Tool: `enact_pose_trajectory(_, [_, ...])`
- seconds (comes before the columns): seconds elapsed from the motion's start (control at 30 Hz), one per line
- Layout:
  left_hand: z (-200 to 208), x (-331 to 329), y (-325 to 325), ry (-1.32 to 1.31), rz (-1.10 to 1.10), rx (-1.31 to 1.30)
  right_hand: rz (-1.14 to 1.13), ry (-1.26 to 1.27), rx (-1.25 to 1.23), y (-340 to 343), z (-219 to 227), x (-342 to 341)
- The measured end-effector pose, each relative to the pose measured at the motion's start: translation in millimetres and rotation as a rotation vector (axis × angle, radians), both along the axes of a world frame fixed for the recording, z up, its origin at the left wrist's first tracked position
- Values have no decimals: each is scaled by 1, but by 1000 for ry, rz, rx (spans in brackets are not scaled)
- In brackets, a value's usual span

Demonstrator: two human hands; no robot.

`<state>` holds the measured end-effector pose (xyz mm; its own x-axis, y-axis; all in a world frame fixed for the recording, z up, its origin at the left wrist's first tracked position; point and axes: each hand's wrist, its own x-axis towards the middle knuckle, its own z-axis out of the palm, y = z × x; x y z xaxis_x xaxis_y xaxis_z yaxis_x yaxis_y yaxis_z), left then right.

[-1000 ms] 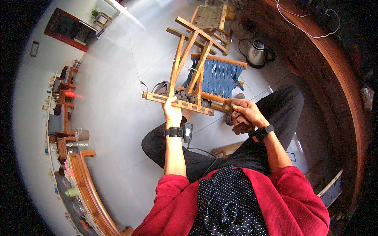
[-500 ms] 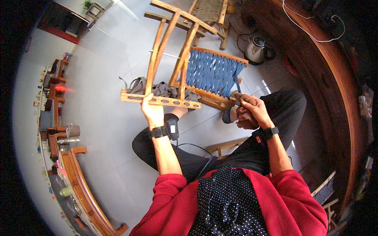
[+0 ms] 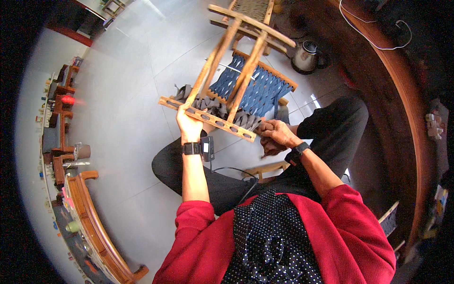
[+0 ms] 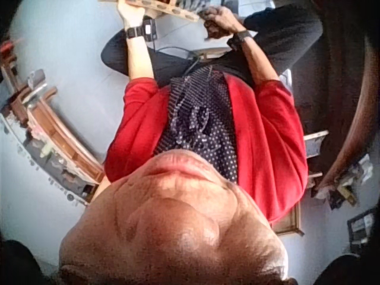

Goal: The person weaves a dark fabric through the slats of a small wooden chair frame. They repeatedly thread the fabric, pull it taut, and adjust its position to form a seat.

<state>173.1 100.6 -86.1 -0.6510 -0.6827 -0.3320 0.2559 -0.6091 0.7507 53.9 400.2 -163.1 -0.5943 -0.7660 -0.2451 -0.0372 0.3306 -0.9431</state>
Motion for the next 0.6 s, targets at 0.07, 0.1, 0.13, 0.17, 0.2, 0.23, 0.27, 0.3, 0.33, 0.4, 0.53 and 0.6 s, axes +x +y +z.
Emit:
enact_pose_trajectory(0.07, [-18, -3, -2, -73, -49, -3, -30, -185, 72, 13, 16, -5])
enact_pose_trajectory(0.1, [-27, -4, -2, -127, -120, -15, -38, -375, 33, 19, 23, -7])
enact_pose_trajectory(0.13, [-33, -5, -3, -180, -126, -7, -54, -601, -46, 27, 32, -5])
enact_pose_trajectory(0.17, [-40, -6, -3, -201, -195, 52, -26, -518, 15, 31, 38, -6])
enact_pose_trajectory(0.2, [-45, -7, -3, -251, -179, 87, 35, -460, 10, 37, 44, -7])
enact_pose_trajectory(0.23, [-48, -9, -6, -247, -195, 89, 54, -438, 27, 42, 49, -8])
enact_pose_trajectory(0.27, [-51, -10, -7, -264, -238, 122, 73, -417, 42, 47, 53, -8])
enact_pose_trajectory(0.3, [-52, -11, -11, -231, -298, 182, 78, -391, 109, 51, 57, -8])
enact_pose_trajectory(0.33, [-53, -12, -12, -295, -289, 124, 74, -401, 21, 54, 61, -8])
enact_pose_trajectory(0.4, [-52, -12, -15, -297, -307, 48, 20, -396, -44, 57, 69, -9])
enact_pose_trajectory(0.53, [-54, -7, -5, -737, -220, -715, -161, -504, -174, 47, 87, -20])
enact_pose_trajectory(0.6, [-58, -4, 6, -1137, -151, -1281, -212, -415, -218, 35, 96, -32])
